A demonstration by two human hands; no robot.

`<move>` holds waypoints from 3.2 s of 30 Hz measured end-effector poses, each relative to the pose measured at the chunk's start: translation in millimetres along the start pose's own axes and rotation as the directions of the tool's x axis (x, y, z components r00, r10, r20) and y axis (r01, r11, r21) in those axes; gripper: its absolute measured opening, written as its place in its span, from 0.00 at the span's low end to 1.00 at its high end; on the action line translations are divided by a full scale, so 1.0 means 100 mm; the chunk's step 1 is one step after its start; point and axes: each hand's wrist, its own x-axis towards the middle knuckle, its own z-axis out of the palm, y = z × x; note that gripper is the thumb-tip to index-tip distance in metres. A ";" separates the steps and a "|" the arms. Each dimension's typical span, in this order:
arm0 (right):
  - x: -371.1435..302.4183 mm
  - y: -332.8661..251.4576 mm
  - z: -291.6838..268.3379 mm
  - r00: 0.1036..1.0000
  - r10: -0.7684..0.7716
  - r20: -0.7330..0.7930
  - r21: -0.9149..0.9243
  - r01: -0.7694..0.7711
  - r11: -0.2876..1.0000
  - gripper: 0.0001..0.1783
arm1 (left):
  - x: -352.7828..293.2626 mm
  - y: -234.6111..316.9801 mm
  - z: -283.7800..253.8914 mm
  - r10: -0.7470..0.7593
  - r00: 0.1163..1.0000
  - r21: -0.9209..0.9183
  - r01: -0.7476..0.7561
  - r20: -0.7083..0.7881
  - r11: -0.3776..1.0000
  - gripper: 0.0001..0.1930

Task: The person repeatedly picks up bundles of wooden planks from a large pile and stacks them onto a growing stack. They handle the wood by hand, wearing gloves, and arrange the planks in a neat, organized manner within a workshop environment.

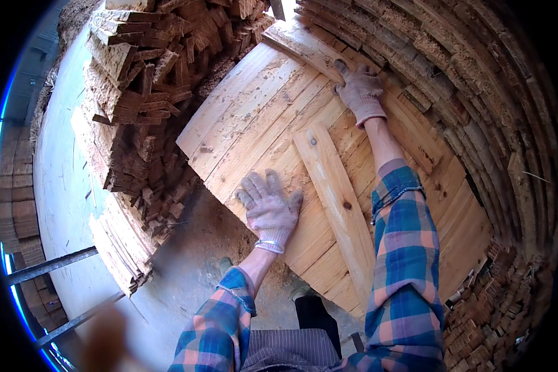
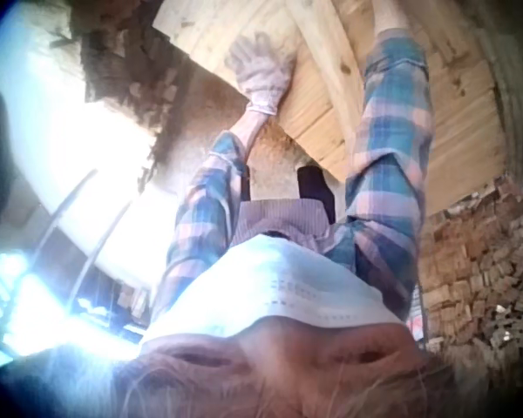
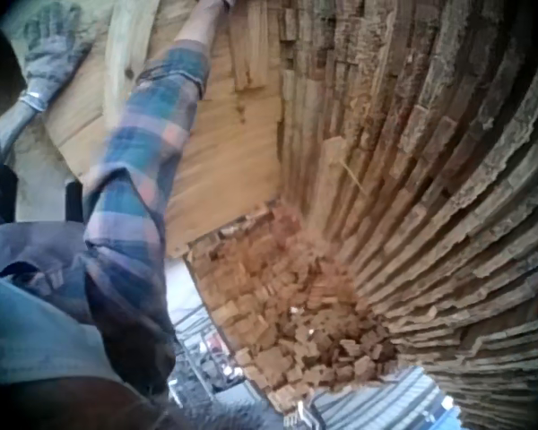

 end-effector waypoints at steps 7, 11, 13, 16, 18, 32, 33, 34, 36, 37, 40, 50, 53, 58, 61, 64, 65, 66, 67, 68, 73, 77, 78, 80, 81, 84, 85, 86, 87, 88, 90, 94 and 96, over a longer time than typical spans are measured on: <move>-1.81 0.37 0.01 0.965 -0.144 -0.217 0.353 0.215 0.911 0.47 | 0.02 -0.04 -0.01 -0.002 1.000 -0.085 0.002 0.003 0.996 0.42; -3.38 -0.07 0.20 0.981 -0.148 0.122 -0.167 0.167 0.972 0.53 | 0.05 -0.13 -0.06 -0.040 0.999 -0.122 0.039 -0.012 0.992 0.41; -3.34 -0.13 0.14 0.989 -0.016 0.145 -0.060 0.025 0.998 0.51 | 0.03 -0.12 -0.13 -0.024 1.000 -0.166 0.023 -0.003 0.986 0.39; -3.28 -0.35 0.00 0.997 -0.059 0.056 0.178 0.048 0.983 0.48 | -0.08 -0.40 -0.18 -0.007 0.984 -0.500 -0.083 -0.175 0.862 0.32; -3.24 -0.63 -0.16 0.965 -0.236 -0.115 0.385 0.262 0.885 0.45 | -0.46 -0.78 -0.21 -0.013 0.992 -0.857 -0.101 -0.125 0.505 0.27; -2.32 -2.22 0.33 0.963 -0.253 -0.096 0.067 0.260 0.963 0.36 | -3.49 -4.22 0.58 -0.663 0.575 -0.485 0.803 0.479 0.346 0.19; -2.28 -2.16 0.40 0.944 -0.301 -0.137 0.080 0.314 0.946 0.36 | -3.58 -4.36 0.54 -0.702 0.537 -0.428 0.833 0.468 0.351 0.20; -2.22 -2.08 0.48 0.919 -0.348 -0.183 0.094 0.369 0.925 0.36 | -3.83 -4.52 0.73 -0.743 0.555 -0.434 0.813 0.374 0.389 0.20; -2.22 -2.07 0.51 0.906 -0.374 -0.197 0.110 0.399 0.910 0.35 | -4.24 -4.71 1.03 -0.819 0.370 -0.519 0.848 0.437 0.106 0.22; -2.21 -2.10 0.45 0.919 -0.353 -0.174 0.112 0.375 0.920 0.35 | -4.40 -4.73 1.14 -0.833 0.274 -0.551 0.833 0.480 -0.044 0.22; -2.41 -2.34 0.27 0.952 -0.289 -0.102 0.005 0.291 0.957 0.34 | -4.74 -4.88 1.23 -0.863 0.110 -0.609 0.752 0.493 -0.252 0.33; -5.00 -5.23 2.41 0.364 -0.386 0.848 0.448 -0.880 0.154 0.29 | -4.41 -6.97 2.48 -0.864 -0.151 -0.754 0.431 0.480 -0.495 0.40; -5.23 -6.42 3.29 0.312 -0.456 0.834 0.343 -0.939 -0.016 0.28 | -3.57 -7.69 2.39 -0.749 -0.129 -0.713 0.238 0.649 -0.659 0.39; -5.32 -8.26 3.61 0.331 -0.379 0.864 0.263 -0.940 -0.219 0.43 | -3.33 -8.54 2.85 -0.668 0.139 -0.660 -0.105 0.731 -0.744 0.34; -5.32 -8.74 3.72 0.416 -0.306 0.856 0.305 -0.886 -0.350 0.38 | -3.27 -8.59 3.16 -0.629 0.072 -0.581 -0.316 0.774 -0.750 0.32; -5.36 -8.75 3.92 0.483 -0.312 0.818 0.359 -0.853 -0.380 0.31 | -2.99 -8.40 3.15 -0.666 0.133 -0.523 -0.514 0.734 -0.680 0.30; -5.37 -8.79 3.95 0.476 -0.302 0.826 0.333 -0.845 -0.419 0.29 | -2.92 -8.38 3.12 -0.679 0.051 -0.565 -0.510 0.732 -0.648 0.29; -5.38 -8.79 3.96 0.470 -0.319 0.823 0.309 -0.842 -0.442 0.28 | -2.89 -8.37 3.07 -0.683 0.061 -0.572 -0.495 0.728 -0.654 0.30; -5.44 -8.82 3.92 0.460 -0.341 0.820 0.279 -0.841 -0.464 0.27 | -2.92 -8.37 3.04 -0.690 0.066 -0.583 -0.479 0.721 -0.656 0.30; -5.47 -8.80 3.92 0.457 -0.355 0.816 0.252 -0.833 -0.493 0.26 | -2.93 -8.35 3.00 -0.692 0.081 -0.591 -0.456 0.717 -0.665 0.30; -5.49 -8.75 3.77 0.485 -0.358 0.798 0.332 -0.849 -0.410 0.26 | -2.85 -8.04 2.48 -0.858 0.156 -0.872 0.069 0.489 -0.484 0.28; -5.49 -8.62 3.78 0.484 -0.362 0.796 0.334 -0.852 -0.404 0.25 | -2.89 -8.27 2.01 -0.613 0.450 -0.759 0.325 0.649 -0.564 0.39; -5.45 -8.59 3.85 0.487 -0.329 0.809 0.336 -0.843 -0.420 0.25 | -2.75 -8.41 2.10 -0.606 0.457 -0.759 0.418 0.651 -0.500 0.40; -5.46 -8.76 3.84 0.476 -0.410 0.778 0.241 -0.829 -0.505 0.25 | -2.65 -8.65 2.51 -0.529 0.516 -0.722 0.306 0.674 -0.621 0.41; -5.47 -8.71 3.93 0.406 -0.457 0.791 0.196 -0.876 -0.441 0.26 | -2.58 -8.71 2.71 -0.494 0.547 -0.696 0.254 0.676 -0.671 0.42; -5.56 -8.72 4.03 0.466 -0.374 0.802 0.285 -0.849 -0.446 0.24 | -2.32 -8.67 2.85 -0.618 0.524 -0.735 0.665 0.586 -0.132 0.47; -5.55 -8.69 4.03 0.470 -0.377 0.798 0.289 -0.847 -0.446 0.23 | -2.25 -8.57 2.73 -0.664 0.497 -0.638 0.769 0.559 0.039 0.53; -5.54 -8.65 4.02 0.475 -0.385 0.791 0.290 -0.846 -0.448 0.23 | -2.17 -8.52 2.54 -0.709 0.482 -0.504 0.839 0.515 0.204 0.59; -5.54 -8.62 4.01 0.481 -0.392 0.784 0.292 -0.844 -0.450 0.23 | -2.18 -8.48 2.53 -0.710 0.480 -0.556 0.818 0.516 0.148 0.58; -5.51 -8.53 4.07 0.491 -0.338 0.803 0.340 -0.843 -0.416 0.23 | -2.17 -8.42 2.54 -0.691 0.496 -0.612 0.785 0.526 0.097 0.57; -5.74 -8.46 3.92 0.566 -0.343 0.750 0.418 -0.807 -0.418 0.18 | -2.44 -8.29 2.58 -0.743 0.521 -0.614 0.766 0.421 0.189 0.47; -6.17 -7.84 3.83 0.432 -0.436 0.789 0.391 -0.901 -0.186 0.20 | -3.26 -7.84 2.66 -0.655 0.440 -0.707 0.676 0.614 -0.209 0.44; -5.94 -7.72 3.89 0.418 -0.469 0.778 0.484 -0.875 0.024 0.23 | -3.30 -7.73 2.87 -0.596 0.523 -0.793 0.382 0.609 -0.475 0.40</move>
